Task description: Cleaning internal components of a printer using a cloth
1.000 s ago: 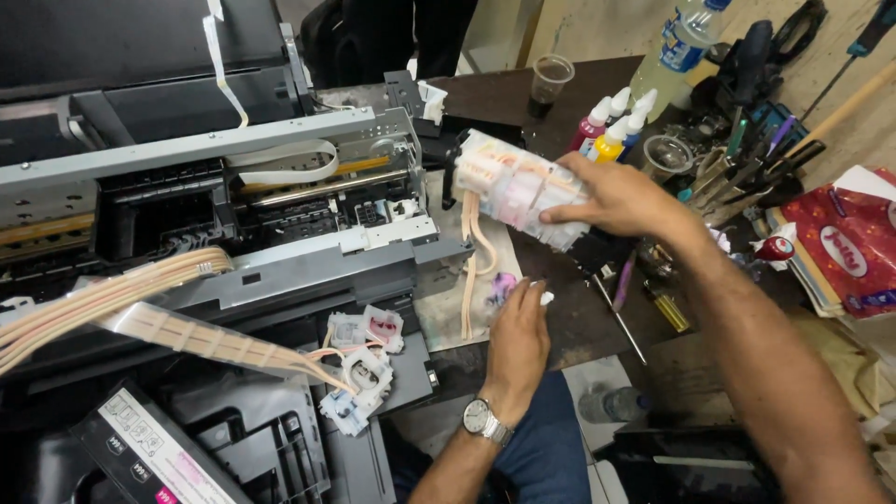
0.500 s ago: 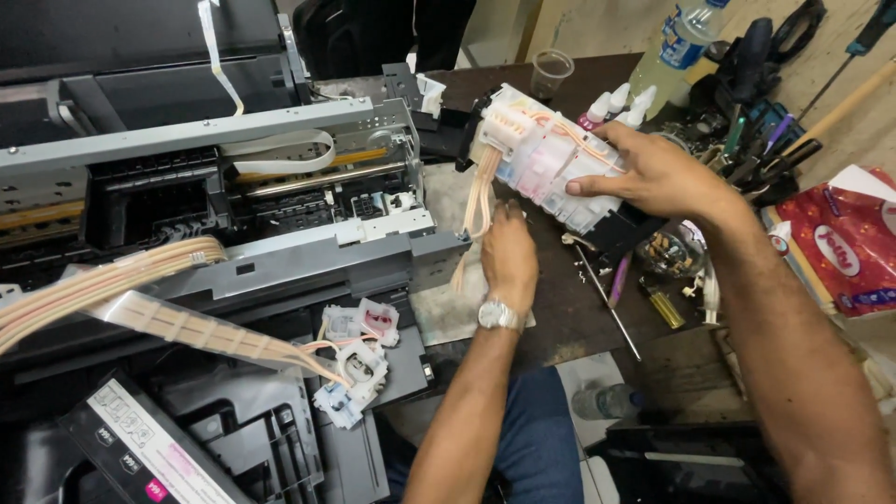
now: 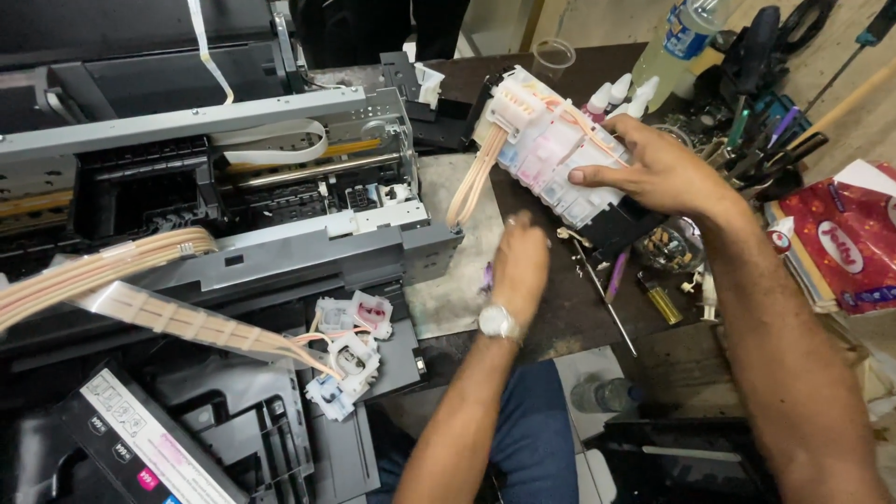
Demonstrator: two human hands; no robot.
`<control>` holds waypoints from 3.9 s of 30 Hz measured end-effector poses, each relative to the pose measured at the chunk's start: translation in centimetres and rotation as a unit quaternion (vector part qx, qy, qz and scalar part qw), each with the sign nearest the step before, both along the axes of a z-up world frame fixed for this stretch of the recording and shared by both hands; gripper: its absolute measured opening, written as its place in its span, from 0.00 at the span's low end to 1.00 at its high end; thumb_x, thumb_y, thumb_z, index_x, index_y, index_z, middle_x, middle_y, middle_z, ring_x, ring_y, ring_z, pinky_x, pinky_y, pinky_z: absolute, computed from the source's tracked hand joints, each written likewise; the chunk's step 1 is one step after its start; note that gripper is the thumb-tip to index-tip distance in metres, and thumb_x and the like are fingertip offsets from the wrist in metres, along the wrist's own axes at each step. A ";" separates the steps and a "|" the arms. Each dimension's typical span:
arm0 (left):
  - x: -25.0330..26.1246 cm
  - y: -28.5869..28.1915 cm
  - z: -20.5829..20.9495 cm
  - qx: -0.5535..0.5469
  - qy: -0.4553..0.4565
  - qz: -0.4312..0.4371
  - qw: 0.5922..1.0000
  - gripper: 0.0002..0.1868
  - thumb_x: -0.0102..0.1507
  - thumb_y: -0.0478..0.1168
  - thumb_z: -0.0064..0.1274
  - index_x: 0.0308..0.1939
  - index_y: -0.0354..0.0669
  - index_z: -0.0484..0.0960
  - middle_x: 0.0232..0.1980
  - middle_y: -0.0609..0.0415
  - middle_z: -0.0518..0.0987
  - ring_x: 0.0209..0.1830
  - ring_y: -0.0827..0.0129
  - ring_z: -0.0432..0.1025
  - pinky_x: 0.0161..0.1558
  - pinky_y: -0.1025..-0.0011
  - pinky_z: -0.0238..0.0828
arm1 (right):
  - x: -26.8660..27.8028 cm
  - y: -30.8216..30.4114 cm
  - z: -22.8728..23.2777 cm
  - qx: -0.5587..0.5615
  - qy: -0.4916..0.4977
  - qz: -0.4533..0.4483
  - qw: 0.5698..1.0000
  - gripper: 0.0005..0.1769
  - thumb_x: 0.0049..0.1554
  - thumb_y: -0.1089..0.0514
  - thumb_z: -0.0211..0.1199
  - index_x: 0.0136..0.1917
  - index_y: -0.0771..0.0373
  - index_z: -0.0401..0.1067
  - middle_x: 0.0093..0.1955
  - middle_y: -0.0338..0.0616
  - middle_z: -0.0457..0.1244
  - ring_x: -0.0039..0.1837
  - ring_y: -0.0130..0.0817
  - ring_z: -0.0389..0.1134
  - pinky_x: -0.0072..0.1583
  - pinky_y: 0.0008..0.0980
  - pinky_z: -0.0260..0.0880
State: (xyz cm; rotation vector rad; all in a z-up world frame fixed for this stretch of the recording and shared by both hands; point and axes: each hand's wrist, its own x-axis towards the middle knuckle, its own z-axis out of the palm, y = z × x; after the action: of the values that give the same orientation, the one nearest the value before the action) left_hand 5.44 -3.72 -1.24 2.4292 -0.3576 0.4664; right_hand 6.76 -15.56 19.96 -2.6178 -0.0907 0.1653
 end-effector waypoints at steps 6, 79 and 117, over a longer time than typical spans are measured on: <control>-7.6 -2.0 0.0 0.025 -0.034 -0.006 0.999 0.06 0.58 0.29 0.54 0.31 0.34 0.87 0.43 0.46 0.79 0.43 0.56 0.76 0.45 0.66 0.76 | -0.5 -0.1 -0.5 0.009 0.013 -0.019 1.000 0.42 0.51 0.37 0.73 0.70 0.61 0.68 0.62 0.71 0.65 0.70 0.67 0.63 0.70 0.60 0.60; -10.4 4.5 -0.2 -0.220 -0.058 0.003 0.974 0.13 0.68 0.30 0.51 0.56 0.37 0.81 0.52 0.46 0.78 0.59 0.49 0.72 0.55 0.61 0.72 | -5.6 0.9 -6.7 -0.066 0.078 -0.105 0.989 0.49 0.54 0.27 0.63 0.74 0.64 0.62 0.65 0.76 0.64 0.72 0.71 0.62 0.75 0.63 0.51; -20.4 5.0 1.9 -0.338 0.131 0.012 0.932 0.28 0.69 0.49 0.40 0.75 0.64 0.66 0.84 0.53 0.54 0.79 0.59 0.62 0.52 0.73 0.74 | -23.3 4.0 -34.2 0.777 -0.133 -0.083 0.610 0.30 0.57 0.50 0.65 0.68 0.62 0.60 0.64 0.58 0.59 0.58 0.39 0.70 0.47 0.35 0.77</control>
State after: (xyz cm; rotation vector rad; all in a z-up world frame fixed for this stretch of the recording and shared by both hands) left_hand -14.99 1.30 0.64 1.7860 -0.0331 0.2163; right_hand -16.54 -11.52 -14.22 -0.8268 -0.0438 -0.2856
